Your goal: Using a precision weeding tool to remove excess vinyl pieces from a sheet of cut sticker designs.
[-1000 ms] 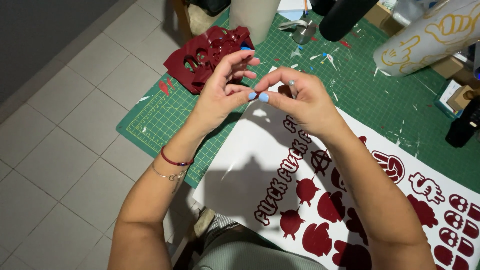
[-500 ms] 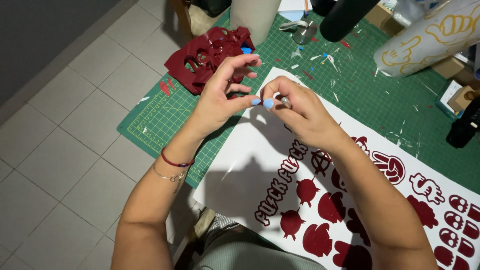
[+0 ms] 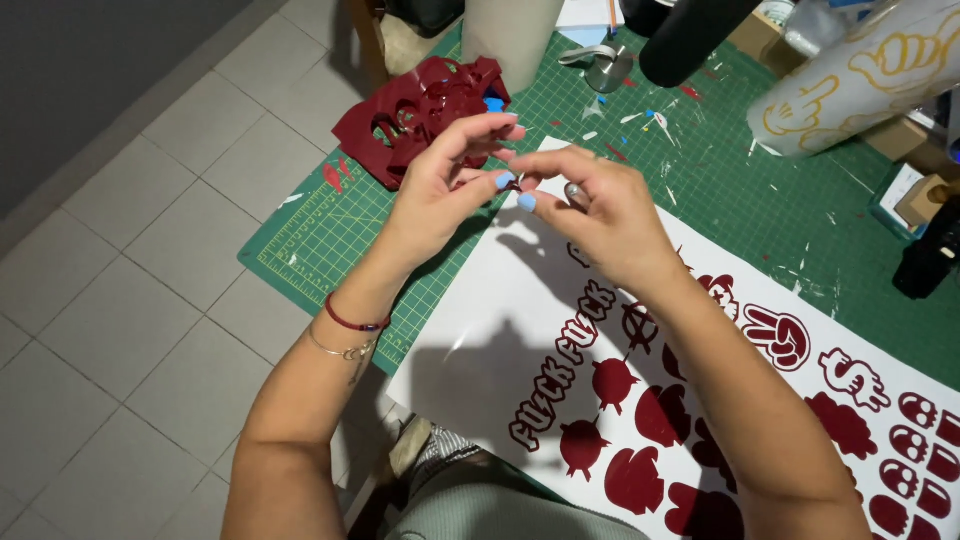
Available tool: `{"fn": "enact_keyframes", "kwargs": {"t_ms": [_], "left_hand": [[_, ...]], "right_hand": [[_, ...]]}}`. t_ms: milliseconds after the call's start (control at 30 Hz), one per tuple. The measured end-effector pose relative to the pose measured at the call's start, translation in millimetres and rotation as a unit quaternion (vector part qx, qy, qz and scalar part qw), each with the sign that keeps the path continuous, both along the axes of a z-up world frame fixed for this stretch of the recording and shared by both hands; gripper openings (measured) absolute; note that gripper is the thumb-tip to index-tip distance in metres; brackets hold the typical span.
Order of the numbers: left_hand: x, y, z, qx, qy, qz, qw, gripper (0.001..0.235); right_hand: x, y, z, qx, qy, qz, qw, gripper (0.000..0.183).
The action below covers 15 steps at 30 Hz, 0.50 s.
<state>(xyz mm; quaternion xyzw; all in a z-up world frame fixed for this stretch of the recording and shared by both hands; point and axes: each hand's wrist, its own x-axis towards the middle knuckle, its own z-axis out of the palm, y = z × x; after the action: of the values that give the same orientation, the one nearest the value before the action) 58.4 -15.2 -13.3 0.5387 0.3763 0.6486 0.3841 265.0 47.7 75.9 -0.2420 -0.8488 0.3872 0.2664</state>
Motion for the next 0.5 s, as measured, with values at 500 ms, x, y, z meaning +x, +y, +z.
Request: {"fn": "enact_keyframes", "kwargs": {"t_ms": [500], "left_hand": [[-8,-2,17,-0.055,-0.111,-0.022,0.992,0.042]], "right_hand": [[-1,-25,-14,0.336,-0.050,-0.036,0.940,0.004]]}}
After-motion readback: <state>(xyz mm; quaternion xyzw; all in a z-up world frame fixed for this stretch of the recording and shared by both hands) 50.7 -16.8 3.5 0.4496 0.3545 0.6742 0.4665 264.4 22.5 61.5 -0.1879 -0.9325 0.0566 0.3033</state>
